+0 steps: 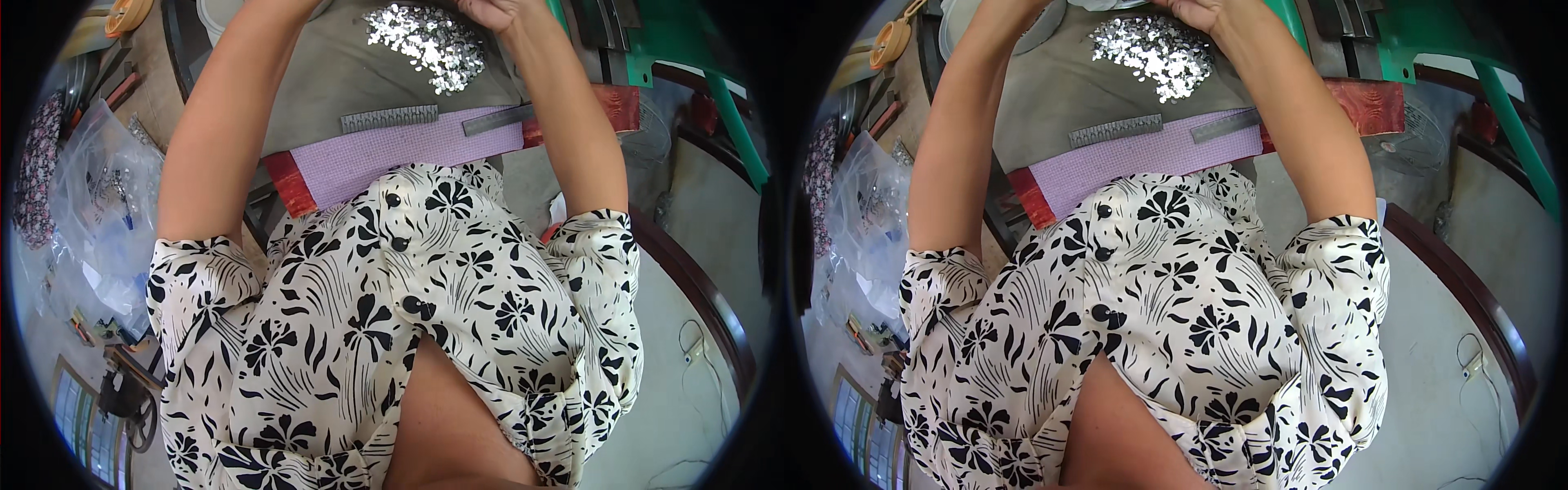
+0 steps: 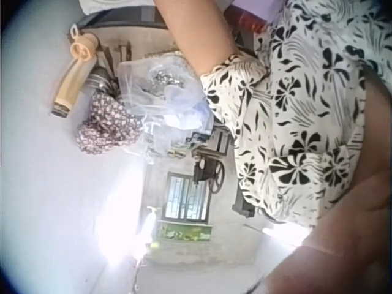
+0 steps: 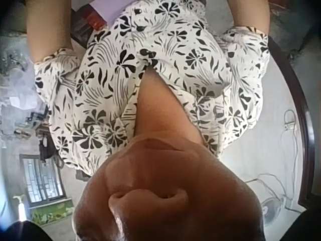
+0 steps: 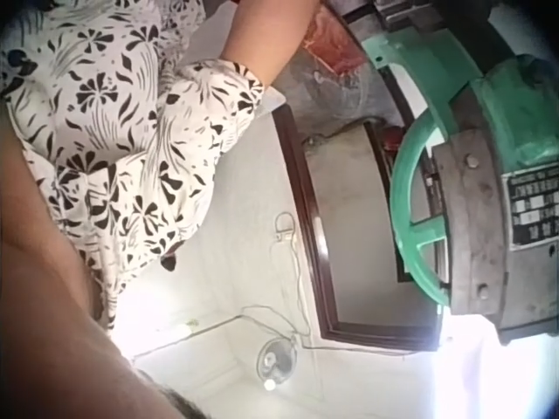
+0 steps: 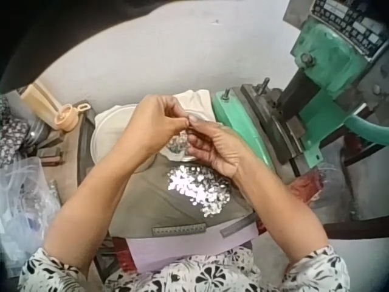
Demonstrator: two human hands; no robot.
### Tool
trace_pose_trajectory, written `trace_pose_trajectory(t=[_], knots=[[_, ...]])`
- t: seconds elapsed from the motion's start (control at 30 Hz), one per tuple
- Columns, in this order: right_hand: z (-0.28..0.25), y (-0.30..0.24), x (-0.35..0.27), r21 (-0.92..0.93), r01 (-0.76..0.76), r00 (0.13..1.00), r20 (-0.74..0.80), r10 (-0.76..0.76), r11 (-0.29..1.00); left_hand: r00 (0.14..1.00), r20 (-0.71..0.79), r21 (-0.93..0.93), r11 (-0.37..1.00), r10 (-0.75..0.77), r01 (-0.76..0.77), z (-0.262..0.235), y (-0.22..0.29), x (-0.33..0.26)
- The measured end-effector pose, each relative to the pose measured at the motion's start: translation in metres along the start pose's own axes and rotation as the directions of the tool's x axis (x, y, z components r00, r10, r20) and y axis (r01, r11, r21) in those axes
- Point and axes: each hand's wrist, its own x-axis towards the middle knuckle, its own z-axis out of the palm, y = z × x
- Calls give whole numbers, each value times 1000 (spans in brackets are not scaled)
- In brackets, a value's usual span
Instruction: Assembling small metal decorative pieces onto a strip of material at a workbench using a manual press.
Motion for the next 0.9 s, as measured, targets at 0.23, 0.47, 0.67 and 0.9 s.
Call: trace_pose_trajectory(t=[0.23,0.47,0.67,0.9], knots=[[3,-6,1,-126,0,1000,23,3,992,993,107,-318,944,-53,85,-16,-12,8],[-16,-5,13,273,-301,931,293,218,914,1000,20,-47,999,-11,12,-10,7,-16],[0,2,-4,-412,157,972,-98,-215,898,980,39,475,859,197,-192,-7,24,-51],[6,31,-65,-671,146,981,6,-192,727,979,13,302,932,204,-198,-10,15,-116]])
